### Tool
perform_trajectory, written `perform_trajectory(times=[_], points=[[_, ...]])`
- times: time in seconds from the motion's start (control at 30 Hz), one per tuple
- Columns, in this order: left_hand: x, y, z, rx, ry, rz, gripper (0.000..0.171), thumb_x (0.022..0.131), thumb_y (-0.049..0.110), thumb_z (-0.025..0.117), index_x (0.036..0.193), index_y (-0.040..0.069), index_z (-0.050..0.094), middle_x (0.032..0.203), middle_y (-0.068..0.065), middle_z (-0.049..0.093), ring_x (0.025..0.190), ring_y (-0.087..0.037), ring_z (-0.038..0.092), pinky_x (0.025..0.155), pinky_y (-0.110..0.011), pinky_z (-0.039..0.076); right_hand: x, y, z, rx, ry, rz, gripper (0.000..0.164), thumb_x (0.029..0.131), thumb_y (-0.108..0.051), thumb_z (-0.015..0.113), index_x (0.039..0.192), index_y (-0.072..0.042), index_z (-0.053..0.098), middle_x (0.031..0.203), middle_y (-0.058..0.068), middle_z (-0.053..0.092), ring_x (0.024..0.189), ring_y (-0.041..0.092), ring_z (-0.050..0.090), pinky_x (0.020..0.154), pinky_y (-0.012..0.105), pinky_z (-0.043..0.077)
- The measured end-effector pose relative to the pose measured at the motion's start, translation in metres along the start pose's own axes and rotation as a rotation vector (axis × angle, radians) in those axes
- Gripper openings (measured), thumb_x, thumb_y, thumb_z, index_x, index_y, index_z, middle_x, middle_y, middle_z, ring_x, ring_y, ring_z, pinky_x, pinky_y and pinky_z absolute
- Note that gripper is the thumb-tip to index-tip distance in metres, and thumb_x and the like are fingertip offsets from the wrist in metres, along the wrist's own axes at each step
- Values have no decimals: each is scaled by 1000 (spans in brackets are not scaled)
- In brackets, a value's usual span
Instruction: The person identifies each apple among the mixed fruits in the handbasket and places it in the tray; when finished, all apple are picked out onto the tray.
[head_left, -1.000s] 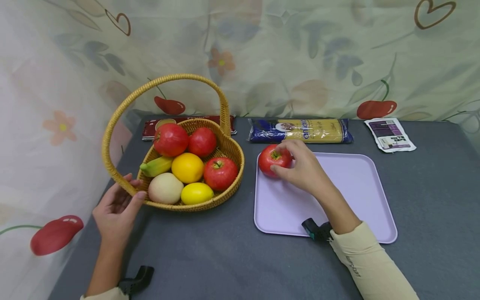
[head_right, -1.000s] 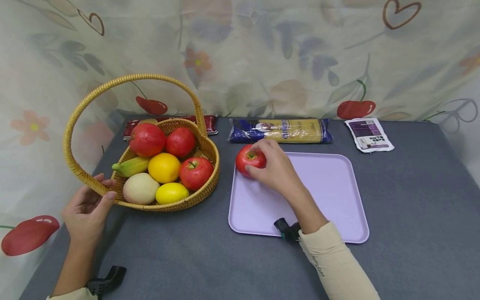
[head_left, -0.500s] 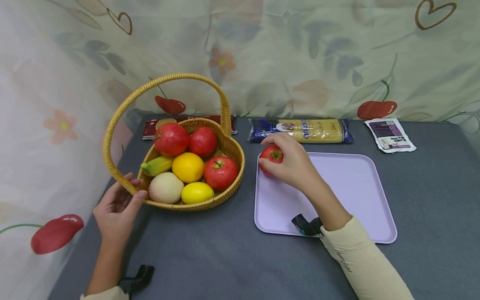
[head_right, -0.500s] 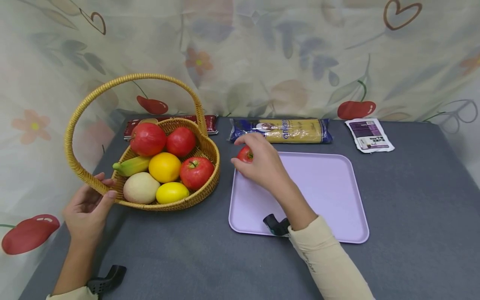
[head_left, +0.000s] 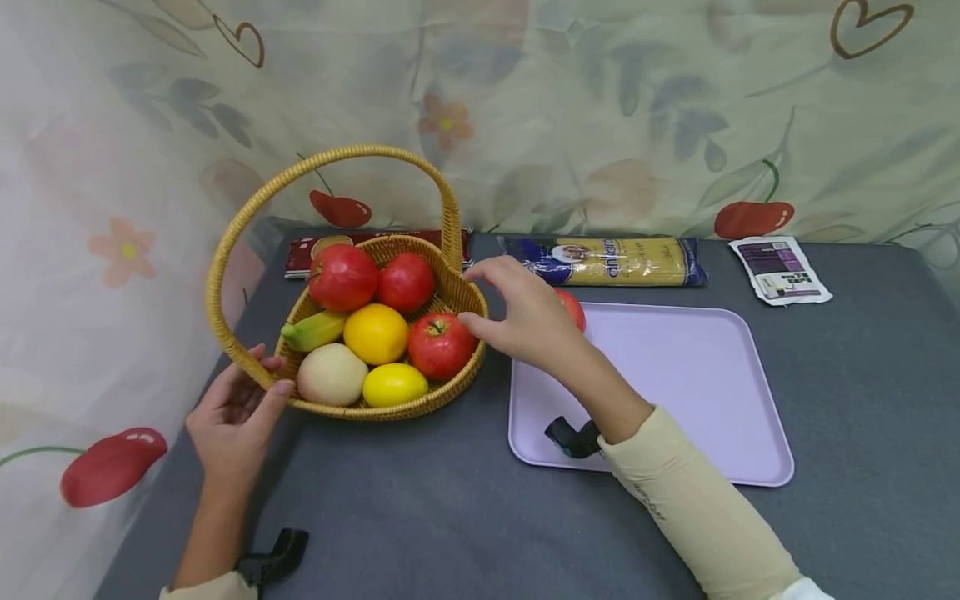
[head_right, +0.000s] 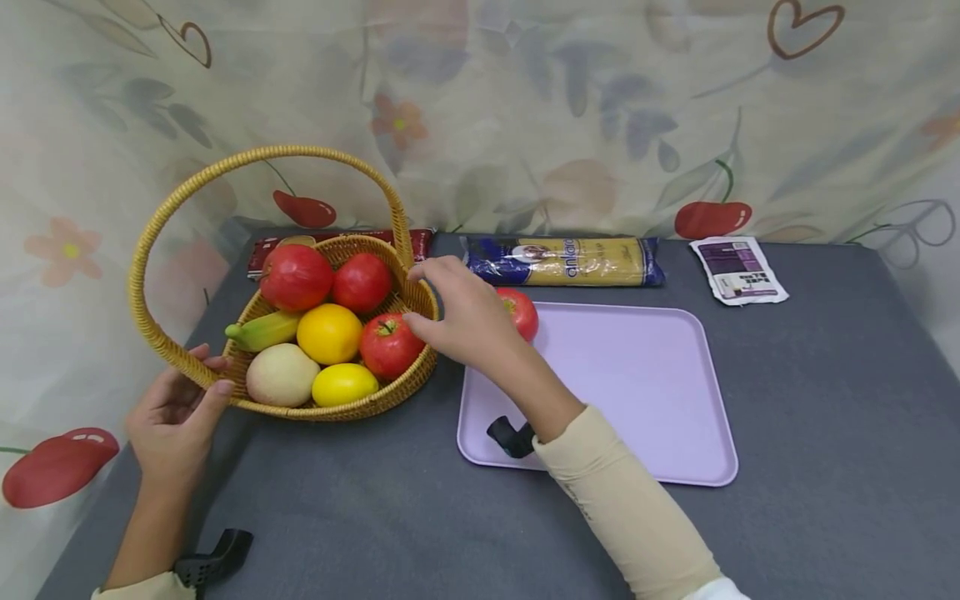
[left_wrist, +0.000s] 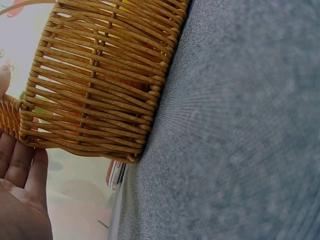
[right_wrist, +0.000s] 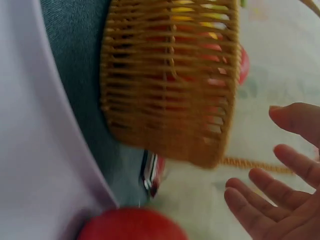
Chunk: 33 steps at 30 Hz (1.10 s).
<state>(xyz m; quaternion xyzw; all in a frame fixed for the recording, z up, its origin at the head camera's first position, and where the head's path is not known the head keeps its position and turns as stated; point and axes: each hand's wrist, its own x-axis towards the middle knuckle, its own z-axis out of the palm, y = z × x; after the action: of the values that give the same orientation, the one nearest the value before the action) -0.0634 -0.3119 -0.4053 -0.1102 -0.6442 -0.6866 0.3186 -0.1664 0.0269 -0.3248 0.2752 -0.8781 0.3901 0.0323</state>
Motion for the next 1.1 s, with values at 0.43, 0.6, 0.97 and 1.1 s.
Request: perform_trajectory(times=[0.43, 0.6, 0.97, 1.1], points=[[1, 2, 0, 14, -7, -7, 44, 79, -27, 64, 122, -21, 58, 107, -24, 70, 100, -26, 69, 89, -28, 54, 47, -19, 39, -176, -170, -178, 44, 92, -26, 72, 132, -12, 60, 132, 5, 55, 113, 21, 57, 98, 35, 50], [1, 2, 0, 7, -13, 1, 44, 79, -27, 65, 122, -22, 58, 107, -25, 69, 99, -26, 69, 88, -28, 54, 60, -24, 52, -283, -175, -293, 44, 94, -23, 68, 135, -10, 58, 135, 10, 52, 111, 25, 56, 95, 34, 50], [1, 2, -2, 21, -8, 4, 44, 79, -26, 66, 122, -22, 58, 108, -25, 69, 99, -26, 69, 89, -27, 54, 75, -36, 71, -322, -183, -360, 63, 94, -18, 63, 153, -16, 41, 162, 17, 22, 139, 34, 39, 112, 41, 38], [1, 2, -2, 34, -17, 4, 44, 79, -25, 67, 122, -22, 58, 108, -24, 69, 100, -26, 69, 89, -27, 54, 79, -37, 79, -322, -161, -396, 66, 94, -17, 63, 156, -18, 38, 164, 17, 16, 143, 34, 34, 112, 40, 39]])
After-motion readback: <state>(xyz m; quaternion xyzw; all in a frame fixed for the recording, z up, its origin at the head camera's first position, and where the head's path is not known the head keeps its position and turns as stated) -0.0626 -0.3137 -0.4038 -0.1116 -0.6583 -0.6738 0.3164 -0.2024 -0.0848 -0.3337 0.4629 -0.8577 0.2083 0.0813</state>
